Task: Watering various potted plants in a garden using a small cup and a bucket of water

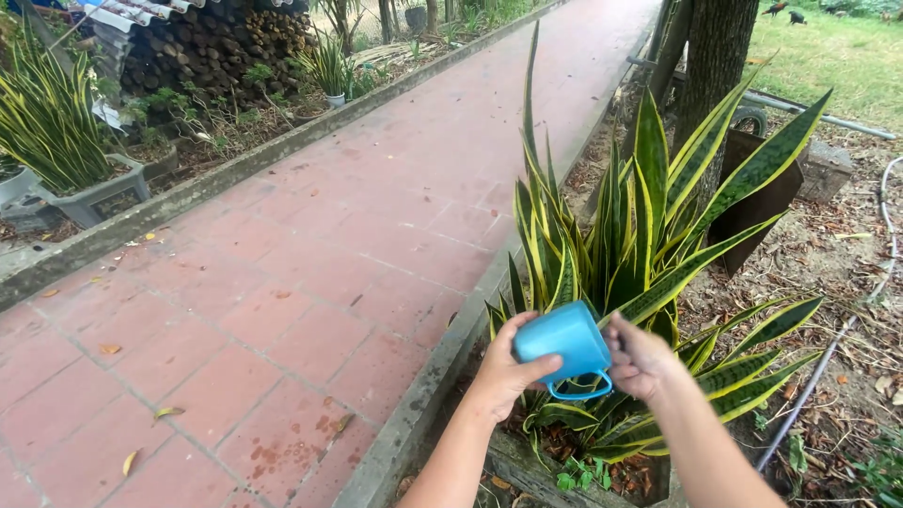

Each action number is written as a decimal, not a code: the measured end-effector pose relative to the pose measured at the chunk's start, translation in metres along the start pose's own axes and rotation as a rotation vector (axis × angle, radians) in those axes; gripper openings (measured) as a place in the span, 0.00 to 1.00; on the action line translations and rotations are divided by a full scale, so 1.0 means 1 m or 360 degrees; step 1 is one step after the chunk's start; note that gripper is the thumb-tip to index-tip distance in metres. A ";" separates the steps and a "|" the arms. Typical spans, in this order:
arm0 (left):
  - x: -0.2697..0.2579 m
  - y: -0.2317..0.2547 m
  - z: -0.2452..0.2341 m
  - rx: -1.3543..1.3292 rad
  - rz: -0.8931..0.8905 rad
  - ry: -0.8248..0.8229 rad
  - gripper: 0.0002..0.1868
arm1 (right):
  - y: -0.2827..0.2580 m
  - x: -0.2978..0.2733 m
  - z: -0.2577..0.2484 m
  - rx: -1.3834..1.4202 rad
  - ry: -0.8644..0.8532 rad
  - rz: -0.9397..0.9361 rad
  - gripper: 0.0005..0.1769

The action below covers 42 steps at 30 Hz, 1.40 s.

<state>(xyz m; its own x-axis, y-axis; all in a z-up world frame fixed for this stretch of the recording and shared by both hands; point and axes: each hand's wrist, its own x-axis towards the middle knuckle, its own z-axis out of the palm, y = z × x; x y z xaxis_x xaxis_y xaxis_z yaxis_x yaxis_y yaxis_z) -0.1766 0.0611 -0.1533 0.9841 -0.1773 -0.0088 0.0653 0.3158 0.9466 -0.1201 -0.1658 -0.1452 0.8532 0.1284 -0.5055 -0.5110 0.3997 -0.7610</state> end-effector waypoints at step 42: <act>0.001 0.009 0.053 -0.0071 -0.0253 0.0001 0.51 | -0.016 -0.010 -0.043 -0.0021 0.0156 0.0159 0.20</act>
<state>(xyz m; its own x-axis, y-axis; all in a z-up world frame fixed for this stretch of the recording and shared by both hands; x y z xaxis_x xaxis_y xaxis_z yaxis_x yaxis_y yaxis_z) -0.1842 0.0144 -0.1276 0.9609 -0.2275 -0.1576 0.2275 0.3248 0.9180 -0.1251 -0.2126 -0.1451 0.7841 0.0774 -0.6158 -0.5948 0.3773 -0.7098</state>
